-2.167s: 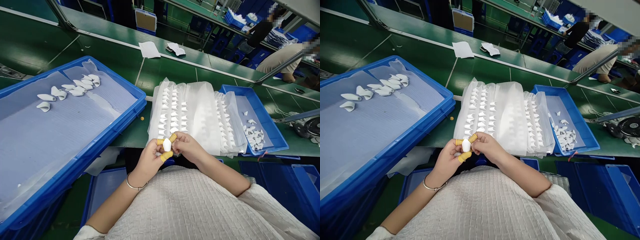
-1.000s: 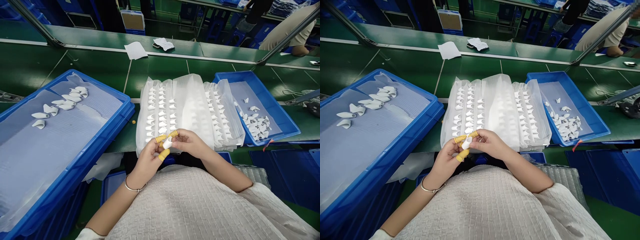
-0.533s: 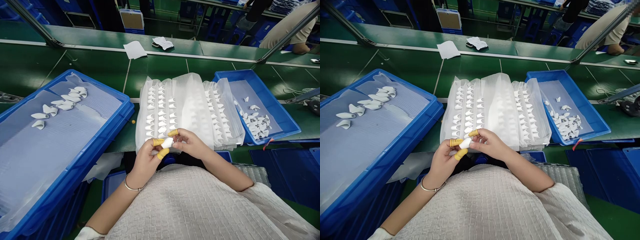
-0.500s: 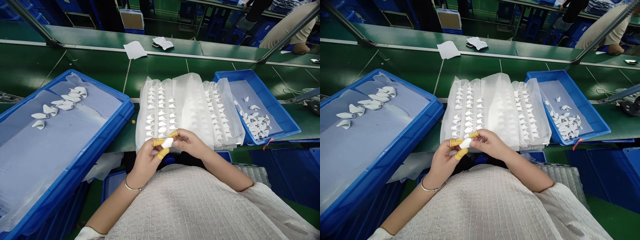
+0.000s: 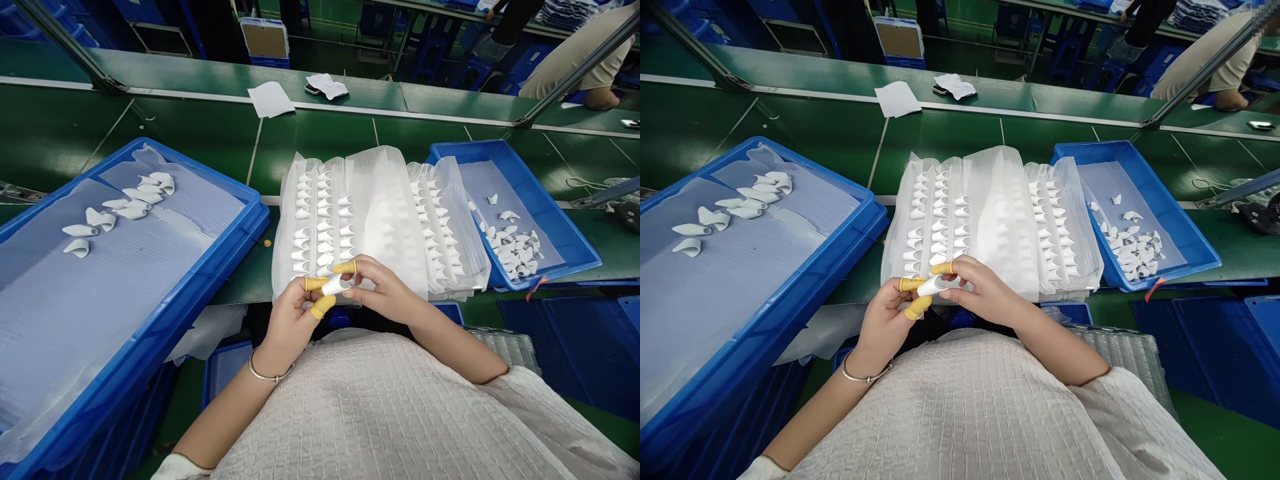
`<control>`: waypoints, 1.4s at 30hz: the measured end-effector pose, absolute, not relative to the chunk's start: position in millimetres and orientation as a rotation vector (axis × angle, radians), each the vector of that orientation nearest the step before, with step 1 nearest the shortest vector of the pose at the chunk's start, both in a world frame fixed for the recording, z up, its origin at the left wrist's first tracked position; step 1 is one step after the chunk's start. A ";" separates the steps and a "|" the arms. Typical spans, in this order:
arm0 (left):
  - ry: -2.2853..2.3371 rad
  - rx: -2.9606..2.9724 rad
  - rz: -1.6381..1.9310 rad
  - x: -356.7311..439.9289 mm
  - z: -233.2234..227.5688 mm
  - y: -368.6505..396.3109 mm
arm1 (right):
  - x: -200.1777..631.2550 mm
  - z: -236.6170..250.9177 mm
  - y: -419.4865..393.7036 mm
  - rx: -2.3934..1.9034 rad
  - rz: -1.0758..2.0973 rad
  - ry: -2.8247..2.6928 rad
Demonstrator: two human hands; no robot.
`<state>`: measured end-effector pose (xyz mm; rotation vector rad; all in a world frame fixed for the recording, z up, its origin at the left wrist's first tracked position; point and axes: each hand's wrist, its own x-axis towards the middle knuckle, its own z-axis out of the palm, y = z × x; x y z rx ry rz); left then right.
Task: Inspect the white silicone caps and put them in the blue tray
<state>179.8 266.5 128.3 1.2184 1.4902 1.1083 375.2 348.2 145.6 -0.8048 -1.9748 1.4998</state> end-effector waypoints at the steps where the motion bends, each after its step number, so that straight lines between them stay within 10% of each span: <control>1: 1.511 1.244 1.106 179.9 128.5 266.4 | 374.4 144.4 348.2 -0.835 1.530 -1.939; 42: 1.548 1.409 1.051 184.2 124.9 266.8 | 369.1 134.4 351.2 -1.076 1.718 -1.825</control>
